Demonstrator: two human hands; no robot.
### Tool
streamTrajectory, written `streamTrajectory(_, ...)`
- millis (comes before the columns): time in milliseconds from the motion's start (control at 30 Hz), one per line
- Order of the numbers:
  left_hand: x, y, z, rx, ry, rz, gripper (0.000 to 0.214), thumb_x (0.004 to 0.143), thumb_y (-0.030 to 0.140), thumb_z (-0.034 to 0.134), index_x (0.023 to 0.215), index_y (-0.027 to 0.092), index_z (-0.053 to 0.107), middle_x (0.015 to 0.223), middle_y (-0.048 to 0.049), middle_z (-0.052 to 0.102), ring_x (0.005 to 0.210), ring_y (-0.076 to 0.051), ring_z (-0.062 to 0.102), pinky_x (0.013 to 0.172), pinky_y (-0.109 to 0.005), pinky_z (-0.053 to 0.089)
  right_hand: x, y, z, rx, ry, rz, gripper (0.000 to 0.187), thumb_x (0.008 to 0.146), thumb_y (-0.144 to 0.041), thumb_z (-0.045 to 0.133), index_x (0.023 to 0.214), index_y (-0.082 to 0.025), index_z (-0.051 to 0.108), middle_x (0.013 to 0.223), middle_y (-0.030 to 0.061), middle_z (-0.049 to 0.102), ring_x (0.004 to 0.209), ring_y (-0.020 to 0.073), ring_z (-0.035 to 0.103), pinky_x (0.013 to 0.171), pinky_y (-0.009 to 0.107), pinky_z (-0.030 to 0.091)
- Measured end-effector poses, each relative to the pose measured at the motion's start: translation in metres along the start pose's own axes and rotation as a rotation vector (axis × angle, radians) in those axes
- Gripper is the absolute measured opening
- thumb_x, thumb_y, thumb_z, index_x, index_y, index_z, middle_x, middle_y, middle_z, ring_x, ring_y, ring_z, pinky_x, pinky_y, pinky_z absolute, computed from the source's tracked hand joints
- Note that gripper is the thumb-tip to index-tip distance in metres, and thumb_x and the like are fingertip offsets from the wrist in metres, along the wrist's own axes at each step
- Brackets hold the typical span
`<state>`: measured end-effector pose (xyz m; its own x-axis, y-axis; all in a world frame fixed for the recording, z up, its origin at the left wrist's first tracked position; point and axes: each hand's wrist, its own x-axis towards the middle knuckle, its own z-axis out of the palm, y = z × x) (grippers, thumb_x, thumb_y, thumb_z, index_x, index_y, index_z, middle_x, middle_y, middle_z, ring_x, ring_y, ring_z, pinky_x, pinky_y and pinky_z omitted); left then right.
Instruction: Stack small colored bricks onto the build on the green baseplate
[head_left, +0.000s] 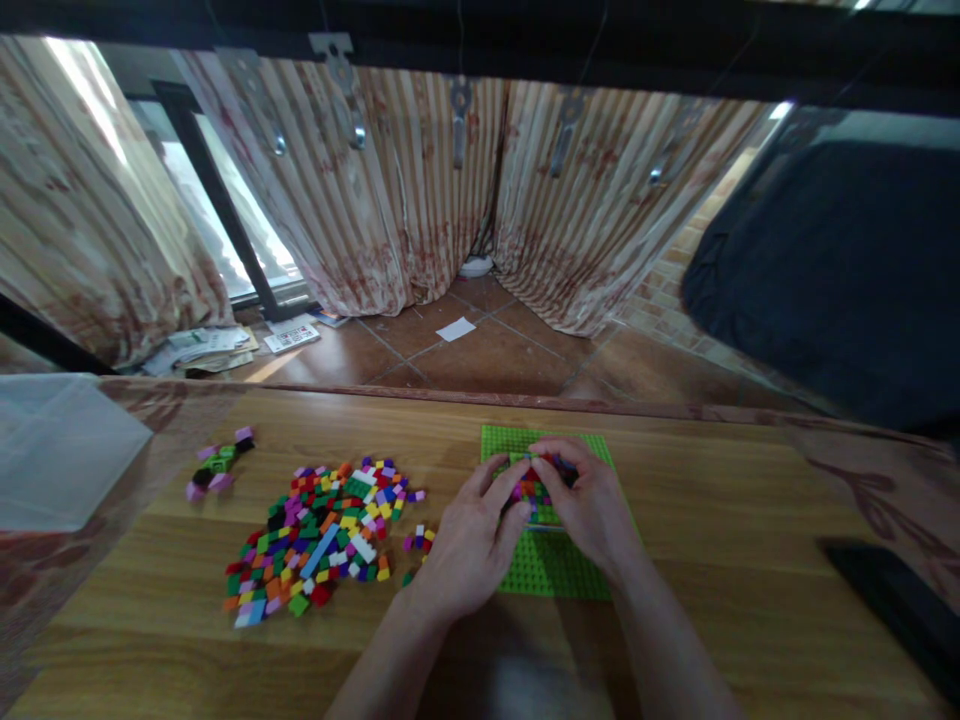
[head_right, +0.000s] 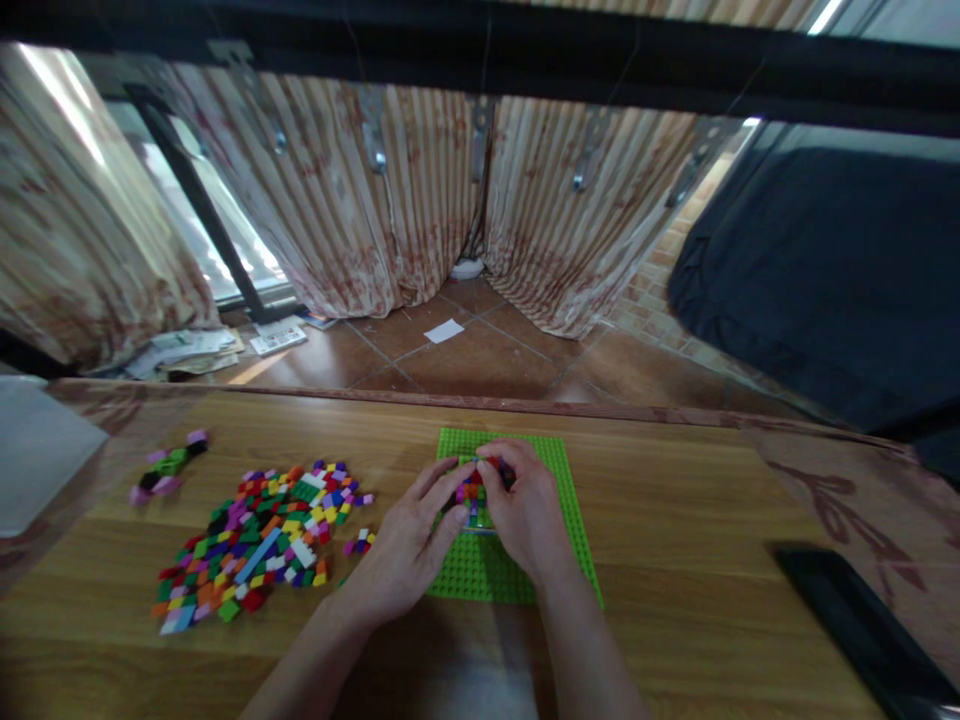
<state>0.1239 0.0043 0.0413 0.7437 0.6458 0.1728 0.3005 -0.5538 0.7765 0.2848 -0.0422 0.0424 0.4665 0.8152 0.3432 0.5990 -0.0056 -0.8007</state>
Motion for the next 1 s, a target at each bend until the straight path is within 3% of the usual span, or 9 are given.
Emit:
streamTrajectory(133,0.0,0.0,0.0,-0.014,0.003,0.002,0.046,0.098,0.038,0.036,0.143,0.028,0.041,0.145,-0.0103,0.044,0.135,-0.021,0.042,0.111,-0.042,0.038,-0.002,0.005,0.001,0.089,-0.019,0.034,0.016,0.085,-0.034,0.058,0.09,-0.023,0.07,0.098,0.0046,0.069,0.095,0.0201,0.063,0.09,0.039,0.048)
streamTrajectory(267,0.0,0.002,0.0,-0.038,0.009,-0.016,0.047,0.098,0.039,0.037,0.142,0.026,0.043,0.146,-0.0106,0.044,0.135,-0.021,0.042,0.113,-0.042,0.036,-0.003,0.01,-0.002,0.158,0.018,0.072,0.028,0.085,-0.04,0.059,0.105,-0.023,0.07,0.109,0.0059,0.069,0.103,0.0206,0.063,0.094,0.041,0.047)
streamTrajectory(333,0.0,0.002,-0.001,-0.069,0.021,-0.027,0.046,0.097,0.039,0.038,0.14,0.024,0.044,0.145,-0.0109,0.044,0.134,-0.021,0.043,0.113,-0.041,0.036,-0.002,0.012,-0.005,0.199,0.083,0.145,0.035,0.085,-0.044,0.058,0.11,-0.022,0.068,0.108,0.0074,0.07,0.098,0.0214,0.065,0.089,0.041,0.05)
streamTrajectory(433,0.0,0.002,-0.002,-0.134,0.066,-0.024,0.043,0.098,0.036,0.038,0.137,0.023,0.047,0.142,-0.0102,0.048,0.131,-0.02,0.046,0.111,-0.039,0.037,0.0,0.013,-0.01,0.24,0.258,0.248,0.037,0.084,-0.048,0.058,0.103,-0.018,0.071,0.1,0.0093,0.073,0.092,0.0226,0.067,0.082,0.041,0.053)
streamTrajectory(567,-0.002,0.0,-0.006,-0.19,0.16,0.007,0.041,0.097,0.034,0.041,0.135,0.021,0.05,0.135,-0.0109,0.054,0.126,-0.021,0.051,0.107,-0.039,0.041,0.001,0.011,-0.014,0.242,0.421,0.275,0.035,0.082,-0.046,0.061,0.095,-0.016,0.073,0.092,0.0095,0.075,0.086,0.0229,0.069,0.079,0.041,0.054)
streamTrajectory(700,-0.004,-0.004,-0.012,-0.238,0.309,-0.019,0.036,0.097,0.033,0.042,0.129,0.02,0.055,0.124,-0.0103,0.063,0.112,-0.021,0.06,0.099,-0.036,0.047,-0.003,-0.002,-0.013,0.199,0.505,0.198,0.031,0.084,-0.044,0.061,0.093,-0.016,0.073,0.085,0.0076,0.074,0.075,0.0202,0.068,0.07,0.036,0.055)
streamTrajectory(833,-0.005,-0.008,-0.021,-0.34,0.518,-0.119,0.034,0.097,0.038,0.041,0.118,0.021,0.062,0.11,-0.0072,0.069,0.09,-0.017,0.066,0.082,-0.03,0.053,-0.016,-0.026,-0.007,0.098,0.569,0.033,0.024,0.088,-0.038,0.058,0.089,-0.018,0.071,0.082,0.0053,0.072,0.072,0.0186,0.066,0.069,0.035,0.053)
streamTrajectory(900,-0.006,-0.009,-0.028,-0.383,0.606,-0.17,0.035,0.097,0.041,0.041,0.114,0.02,0.064,0.107,-0.0064,0.069,0.081,-0.015,0.066,0.075,-0.027,0.053,-0.027,-0.039,-0.001,0.06,0.516,-0.066,0.018,0.09,-0.032,0.057,0.09,-0.021,0.07,0.086,0.0043,0.07,0.077,0.0192,0.066,0.075,0.037,0.053)
streamTrajectory(1000,-0.008,-0.012,-0.039,-0.437,0.682,-0.227,0.036,0.096,0.043,0.042,0.11,0.02,0.066,0.105,-0.0056,0.07,0.074,-0.013,0.065,0.065,-0.024,0.052,-0.044,-0.056,0.014,0.004,0.277,-0.235,0.013,0.088,-0.022,0.058,0.094,-0.026,0.069,0.091,0.0025,0.07,0.085,0.0195,0.066,0.081,0.037,0.052)
